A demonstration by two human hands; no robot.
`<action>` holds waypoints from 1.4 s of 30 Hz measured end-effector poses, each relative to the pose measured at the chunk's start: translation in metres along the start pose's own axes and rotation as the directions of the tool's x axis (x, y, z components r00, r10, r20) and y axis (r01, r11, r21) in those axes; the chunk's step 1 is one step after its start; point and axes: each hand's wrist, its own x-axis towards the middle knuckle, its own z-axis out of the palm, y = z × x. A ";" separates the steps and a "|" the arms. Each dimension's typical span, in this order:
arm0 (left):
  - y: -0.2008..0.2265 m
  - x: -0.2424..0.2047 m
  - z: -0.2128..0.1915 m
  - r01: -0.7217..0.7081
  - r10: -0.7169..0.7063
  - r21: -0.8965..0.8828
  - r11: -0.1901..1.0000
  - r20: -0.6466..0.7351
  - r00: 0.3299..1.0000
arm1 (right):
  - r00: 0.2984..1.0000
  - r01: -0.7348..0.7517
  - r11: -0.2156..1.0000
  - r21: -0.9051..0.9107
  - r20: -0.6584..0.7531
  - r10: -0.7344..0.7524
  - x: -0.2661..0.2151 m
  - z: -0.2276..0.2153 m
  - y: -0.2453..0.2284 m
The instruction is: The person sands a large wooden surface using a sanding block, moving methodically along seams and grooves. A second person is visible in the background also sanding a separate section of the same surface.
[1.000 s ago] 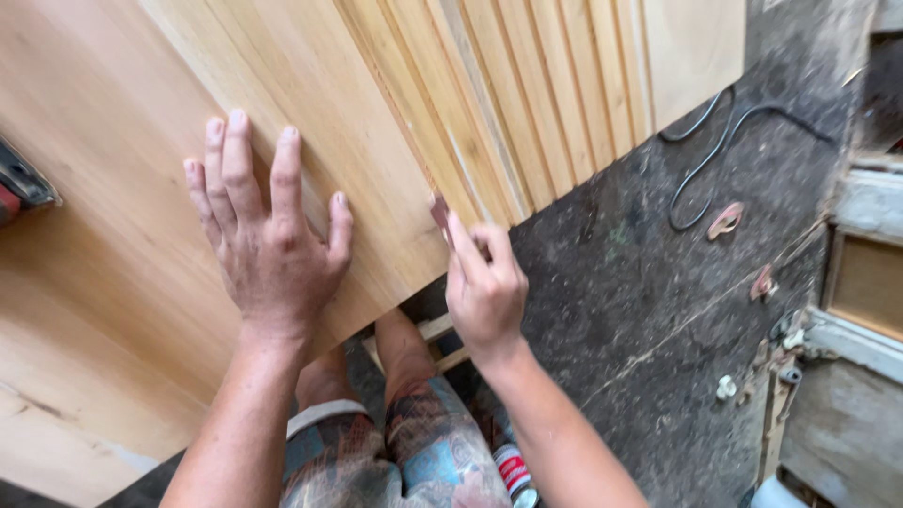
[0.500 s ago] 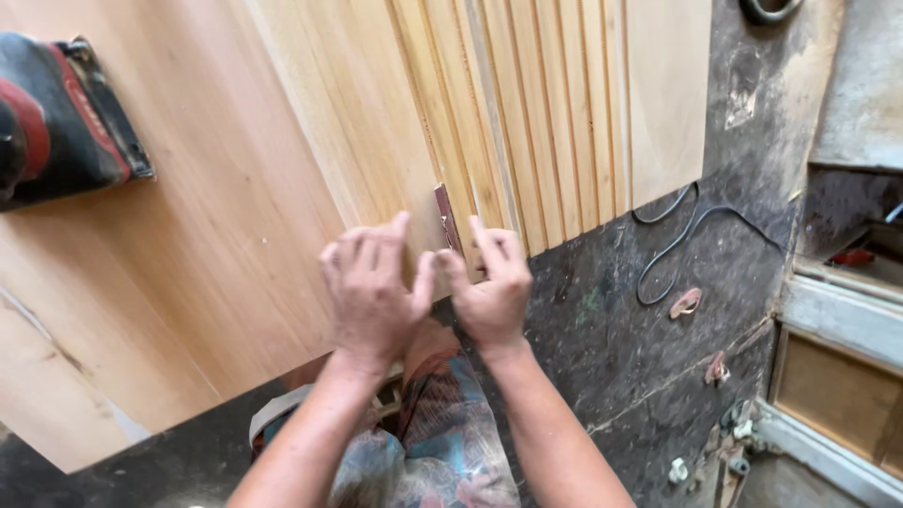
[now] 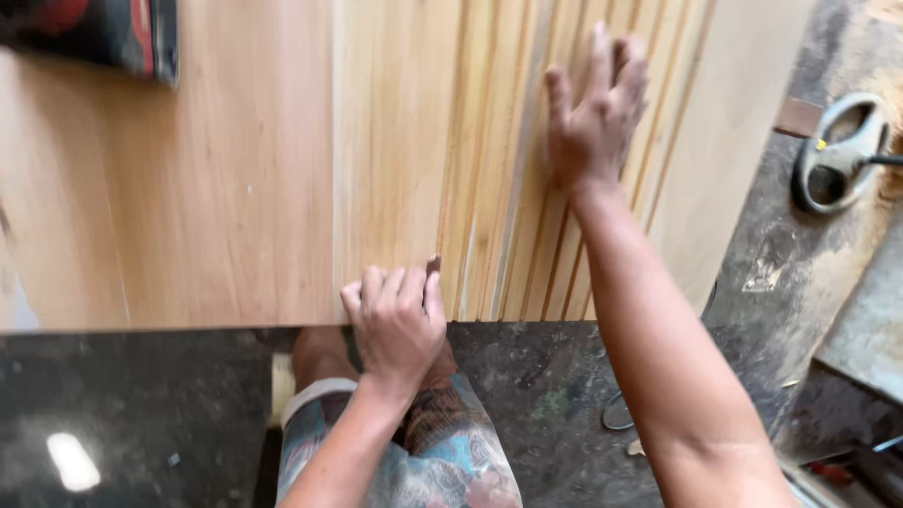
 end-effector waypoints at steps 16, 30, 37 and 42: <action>-0.003 -0.037 0.005 0.105 -0.109 -0.114 0.988 -0.024 0.994 | 0.998 0.029 0.991 -0.130 0.050 -0.023 0.003 0.000 0.023; 0.004 -0.011 0.010 0.064 -0.069 -0.087 0.994 -0.062 0.996 | 0.998 0.049 0.981 -0.186 0.048 -0.041 0.016 -0.002 0.013; 0.005 -0.025 0.005 0.084 -0.090 -0.091 0.992 -0.058 0.994 | 0.999 0.050 0.981 -0.188 0.018 -0.047 0.015 -0.003 0.009; 0.005 -0.015 0.013 0.070 -0.084 -0.120 0.990 -0.120 0.989 | 0.999 0.019 0.982 -0.188 0.039 -0.012 0.016 -0.006 0.007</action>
